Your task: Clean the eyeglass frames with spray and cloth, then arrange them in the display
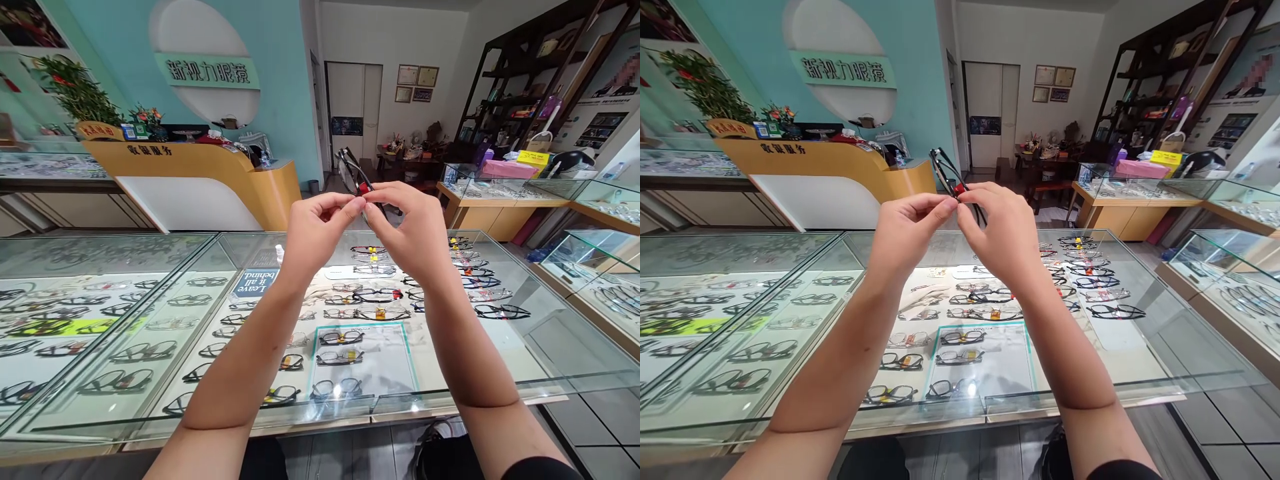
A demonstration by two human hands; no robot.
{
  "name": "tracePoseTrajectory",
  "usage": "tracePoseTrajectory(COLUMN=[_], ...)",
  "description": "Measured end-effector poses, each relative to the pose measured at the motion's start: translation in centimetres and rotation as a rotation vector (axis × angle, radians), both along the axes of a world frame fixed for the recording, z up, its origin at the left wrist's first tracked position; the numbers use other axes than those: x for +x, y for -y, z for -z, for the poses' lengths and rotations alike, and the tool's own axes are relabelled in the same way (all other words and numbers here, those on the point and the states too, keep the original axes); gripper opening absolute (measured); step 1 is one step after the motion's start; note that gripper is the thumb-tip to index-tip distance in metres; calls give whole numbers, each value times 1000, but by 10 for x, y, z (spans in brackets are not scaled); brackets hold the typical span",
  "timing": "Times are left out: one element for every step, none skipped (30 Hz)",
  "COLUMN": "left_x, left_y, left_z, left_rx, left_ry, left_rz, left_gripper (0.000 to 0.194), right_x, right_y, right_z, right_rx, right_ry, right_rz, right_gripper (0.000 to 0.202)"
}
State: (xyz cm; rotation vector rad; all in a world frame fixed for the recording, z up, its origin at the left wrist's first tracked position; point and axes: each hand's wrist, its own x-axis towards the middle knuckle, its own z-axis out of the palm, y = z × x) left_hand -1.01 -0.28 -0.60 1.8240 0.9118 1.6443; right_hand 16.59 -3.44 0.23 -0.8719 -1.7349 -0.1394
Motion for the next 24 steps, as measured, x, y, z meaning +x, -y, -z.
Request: tracePoseTrajectory(left_x=[-1,-1,-1,-1,-1,0,1,2,4,7,10,14,19,23,29,34,39,43,48,51,54,57,59,60], left_y=[-4,-8,-11,-14,-16,-17,-18,-20,-21,-23,-26,-29,-32,-36,-40,-44,-47,-50,-52,-54,-56,-58,-60,-62], left_z=[2,3,4,6,7,8,10,12,14,17,21,27,33,40,47,55,63,70,77,84,90,96,101,105], left_rx=[-9,-12,-11,-7,0,8,11,8,1,-9,-18,-27,-35,-43,-53,-68,-84,-98,-110,-121,-131,-140,-144,-146], left_ry=[6,7,3,-7,-22,-45,-81,-133,-204,-291,-391,-500,-609,-715,-816,-912,-1003,-1087,-1161,-1224,-1277,-1319,-1352,-1375], left_rz=[-1,-2,-3,-8,-16,-28,-40,-53,-62,-67,-66,-59,-48,-34,-19,-8,0,6,14,24,35,46,54,56], left_gripper=[52,51,49,46,43,40,36,32,28,24,22,20,20,21,23,24,25,26,26,27,27,26,27,27], right_x=[1,2,3,6,9,12,16,20,23,26,28,29,29,28,27,27,27,27,28,29,30,31,32,32], right_y=[2,3,4,5,5,4,3,2,1,1,2,3,5,8,10,12,14,15,16,15,15,14,14,14], right_z=[-1,-2,-2,-3,-3,-4,-4,-5,-6,-7,-9,-11,-13,-15,-17,-19,-20,-21,-22,-22,-22,-22,-22,-22], right_rx=[-20,-46,-80,-110,-118,-99,-54,4,59,93,102,100,99,97,92,85,77,74,72,73,79,82,80,80], right_ry=[27,50,70,82,80,59,21,-24,-67,-95,-106,-109,-114,-120,-126,-127,-125,-121,-115,-110,-105,-96,-87,-80], right_rz=[0,0,-1,0,10,30,62,102,140,165,170,155,127,99,80,73,75,81,88,92,87,77,67,56], right_gripper=[13,14,15,16,13,8,5,13,21,27,31,35,38,41,44,45,46,46,47,47,48,48,48,48])
